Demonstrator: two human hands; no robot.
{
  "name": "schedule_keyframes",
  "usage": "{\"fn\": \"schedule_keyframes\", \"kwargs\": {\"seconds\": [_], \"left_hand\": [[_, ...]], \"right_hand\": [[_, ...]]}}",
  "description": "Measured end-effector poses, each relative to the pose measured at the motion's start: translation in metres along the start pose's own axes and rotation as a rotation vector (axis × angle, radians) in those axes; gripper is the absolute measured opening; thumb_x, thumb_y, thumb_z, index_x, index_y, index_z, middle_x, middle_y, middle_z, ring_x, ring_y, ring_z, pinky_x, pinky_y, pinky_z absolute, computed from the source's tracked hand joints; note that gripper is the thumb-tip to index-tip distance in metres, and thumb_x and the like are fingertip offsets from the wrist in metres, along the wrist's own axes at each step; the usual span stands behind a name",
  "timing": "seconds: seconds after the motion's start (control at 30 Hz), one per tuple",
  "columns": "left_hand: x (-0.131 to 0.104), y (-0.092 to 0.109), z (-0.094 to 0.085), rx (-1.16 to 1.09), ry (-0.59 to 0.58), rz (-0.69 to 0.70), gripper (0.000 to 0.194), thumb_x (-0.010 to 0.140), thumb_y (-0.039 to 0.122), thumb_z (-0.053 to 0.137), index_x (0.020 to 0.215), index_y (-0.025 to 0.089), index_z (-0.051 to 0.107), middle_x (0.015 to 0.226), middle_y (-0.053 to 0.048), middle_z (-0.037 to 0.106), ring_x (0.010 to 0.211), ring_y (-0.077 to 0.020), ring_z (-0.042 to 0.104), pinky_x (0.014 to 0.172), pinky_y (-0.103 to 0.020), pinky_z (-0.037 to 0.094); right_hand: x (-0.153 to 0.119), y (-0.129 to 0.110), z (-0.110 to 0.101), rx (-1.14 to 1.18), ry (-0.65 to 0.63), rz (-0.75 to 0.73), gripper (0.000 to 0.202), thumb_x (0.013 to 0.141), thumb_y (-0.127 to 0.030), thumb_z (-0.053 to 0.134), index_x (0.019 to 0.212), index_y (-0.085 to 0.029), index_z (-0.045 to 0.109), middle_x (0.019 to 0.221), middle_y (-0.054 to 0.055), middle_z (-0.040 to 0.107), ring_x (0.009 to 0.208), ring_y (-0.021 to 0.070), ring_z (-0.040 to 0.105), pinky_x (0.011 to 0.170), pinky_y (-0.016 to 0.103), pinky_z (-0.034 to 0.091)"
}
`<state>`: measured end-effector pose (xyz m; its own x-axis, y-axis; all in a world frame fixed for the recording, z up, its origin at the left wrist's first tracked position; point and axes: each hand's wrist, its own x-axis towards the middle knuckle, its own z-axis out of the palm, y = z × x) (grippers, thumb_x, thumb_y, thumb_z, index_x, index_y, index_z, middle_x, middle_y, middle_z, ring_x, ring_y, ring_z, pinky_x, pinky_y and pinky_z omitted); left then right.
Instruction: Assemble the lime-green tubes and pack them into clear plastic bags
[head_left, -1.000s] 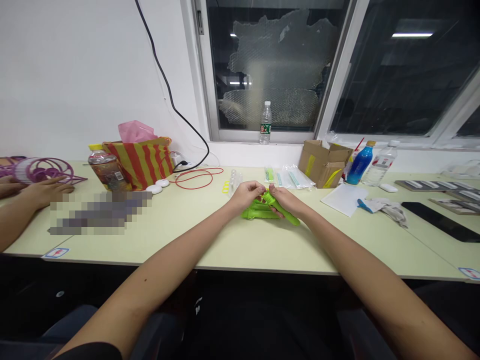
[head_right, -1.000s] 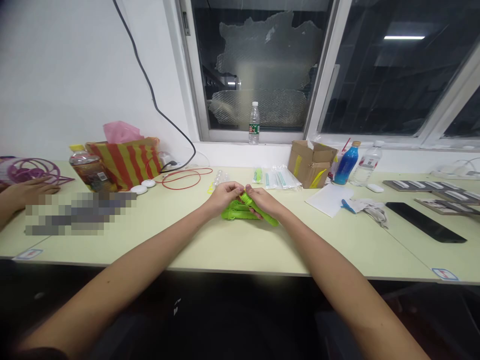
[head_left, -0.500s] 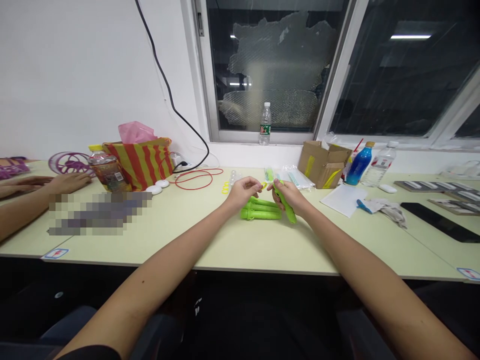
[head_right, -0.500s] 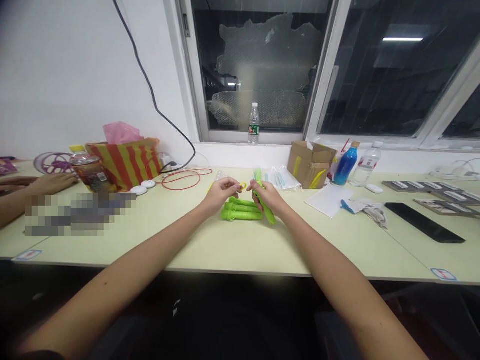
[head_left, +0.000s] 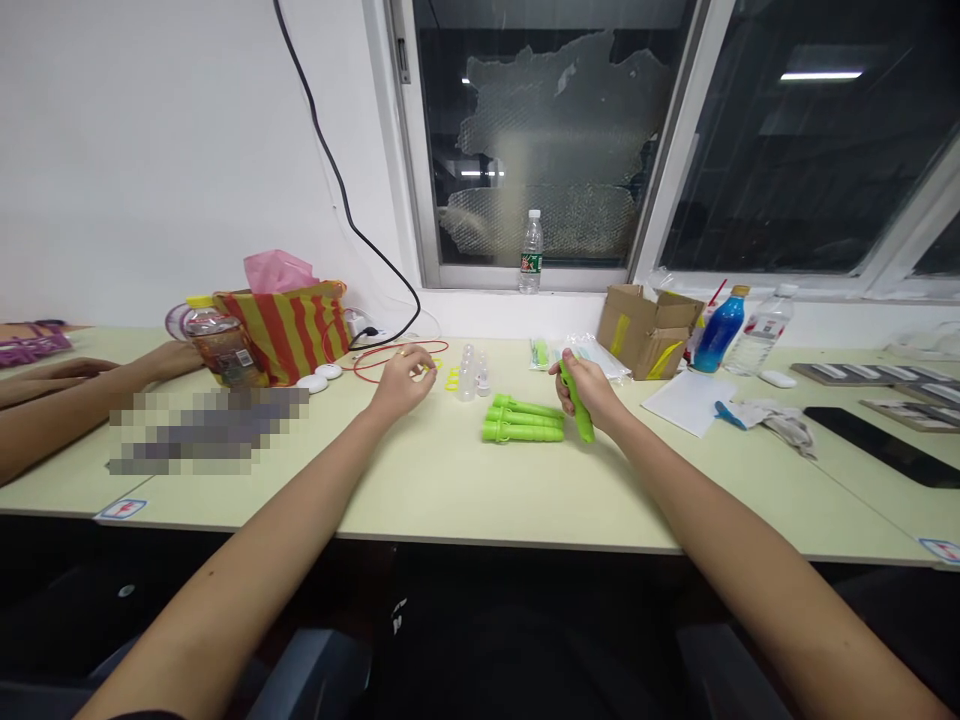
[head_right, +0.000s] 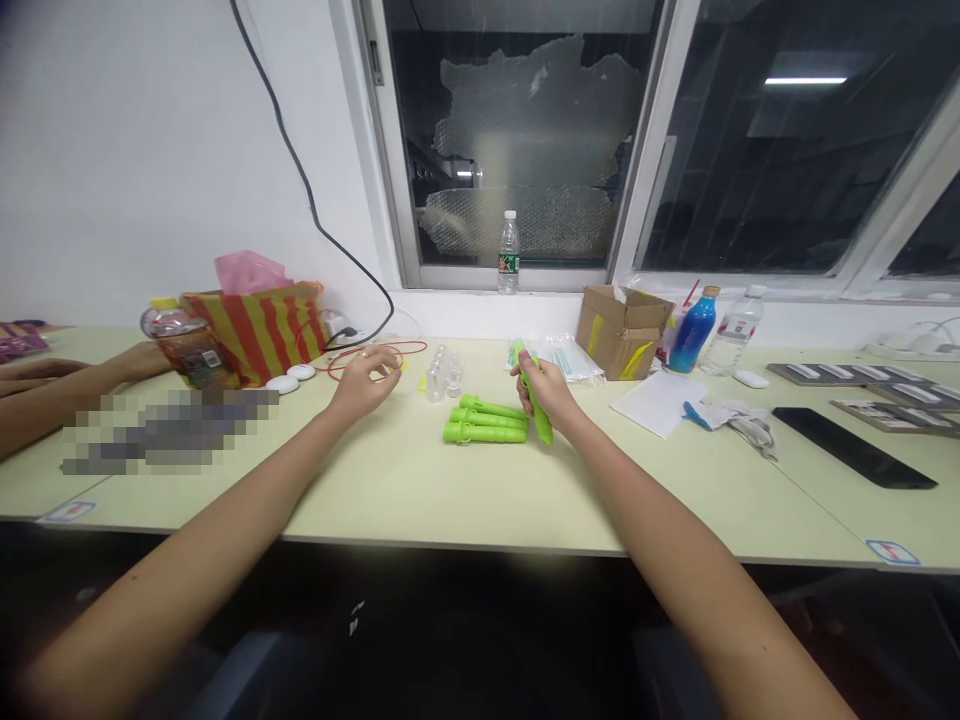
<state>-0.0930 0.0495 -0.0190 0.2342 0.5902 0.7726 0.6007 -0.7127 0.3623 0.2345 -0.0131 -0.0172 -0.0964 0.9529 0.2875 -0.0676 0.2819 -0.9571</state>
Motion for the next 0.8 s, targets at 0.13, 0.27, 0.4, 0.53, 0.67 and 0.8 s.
{"fn": "schedule_keyframes", "kwargs": {"seconds": [0.13, 0.27, 0.4, 0.53, 0.67, 0.8], "left_hand": [[-0.01, -0.029, 0.002, -0.003, -0.194, -0.191, 0.014, 0.074, 0.027, 0.058, 0.074, 0.017, 0.067, 0.092, -0.007, 0.062, 0.083, -0.016, 0.058, 0.074, -0.029, 0.052], [-0.011, -0.034, 0.016, 0.002, -0.339, -0.22, 0.018, 0.071, 0.032, 0.061, 0.075, 0.017, 0.072, 0.095, -0.007, 0.062, 0.082, -0.0168, 0.059, 0.077, -0.03, 0.051], [-0.011, -0.032, 0.02, 0.047, -0.403, -0.259, 0.022, 0.07, 0.038, 0.063, 0.078, 0.02, 0.075, 0.092, -0.006, 0.063, 0.08, -0.0173, 0.059, 0.077, -0.031, 0.049], [-0.012, -0.03, 0.021, 0.066, -0.438, -0.264, 0.023, 0.07, 0.039, 0.063, 0.078, 0.021, 0.075, 0.09, -0.005, 0.064, 0.078, -0.0175, 0.058, 0.076, -0.031, 0.048], [-0.012, -0.028, 0.023, 0.082, -0.441, -0.258, 0.023, 0.071, 0.038, 0.063, 0.079, 0.021, 0.075, 0.088, -0.005, 0.066, 0.08, -0.0183, 0.059, 0.077, -0.031, 0.047], [-0.012, -0.027, 0.024, 0.093, -0.44, -0.267, 0.024, 0.07, 0.039, 0.063, 0.079, 0.02, 0.075, 0.088, -0.005, 0.067, 0.08, -0.0185, 0.06, 0.076, -0.03, 0.048]], "right_hand": [[0.002, 0.003, -0.003, -0.04, 0.027, 0.011, 0.055, 0.08, -0.073, 0.053, 0.086, -0.019, 0.053, 0.051, -0.005, 0.046, 0.032, 0.0099, 0.042, 0.031, 0.023, 0.035], [0.004, 0.006, -0.004, -0.059, 0.033, 0.017, 0.055, 0.08, -0.073, 0.053, 0.086, -0.019, 0.053, 0.05, -0.006, 0.046, 0.031, 0.0099, 0.042, 0.031, 0.023, 0.035], [0.005, 0.009, -0.004, -0.068, 0.021, 0.029, 0.056, 0.08, -0.075, 0.052, 0.086, -0.019, 0.053, 0.05, -0.006, 0.046, 0.031, 0.01, 0.042, 0.03, 0.024, 0.036], [0.005, 0.01, -0.004, -0.073, 0.02, 0.024, 0.057, 0.079, -0.075, 0.052, 0.086, -0.019, 0.053, 0.05, -0.005, 0.046, 0.031, 0.01, 0.042, 0.031, 0.024, 0.036], [0.003, 0.008, -0.004, -0.091, 0.017, 0.025, 0.056, 0.08, -0.074, 0.051, 0.085, -0.019, 0.054, 0.05, -0.005, 0.046, 0.032, 0.0099, 0.043, 0.031, 0.024, 0.036], [0.003, 0.006, -0.003, -0.107, 0.011, 0.027, 0.055, 0.081, -0.074, 0.051, 0.085, -0.019, 0.054, 0.05, -0.005, 0.047, 0.032, 0.0098, 0.043, 0.031, 0.023, 0.036]]}}
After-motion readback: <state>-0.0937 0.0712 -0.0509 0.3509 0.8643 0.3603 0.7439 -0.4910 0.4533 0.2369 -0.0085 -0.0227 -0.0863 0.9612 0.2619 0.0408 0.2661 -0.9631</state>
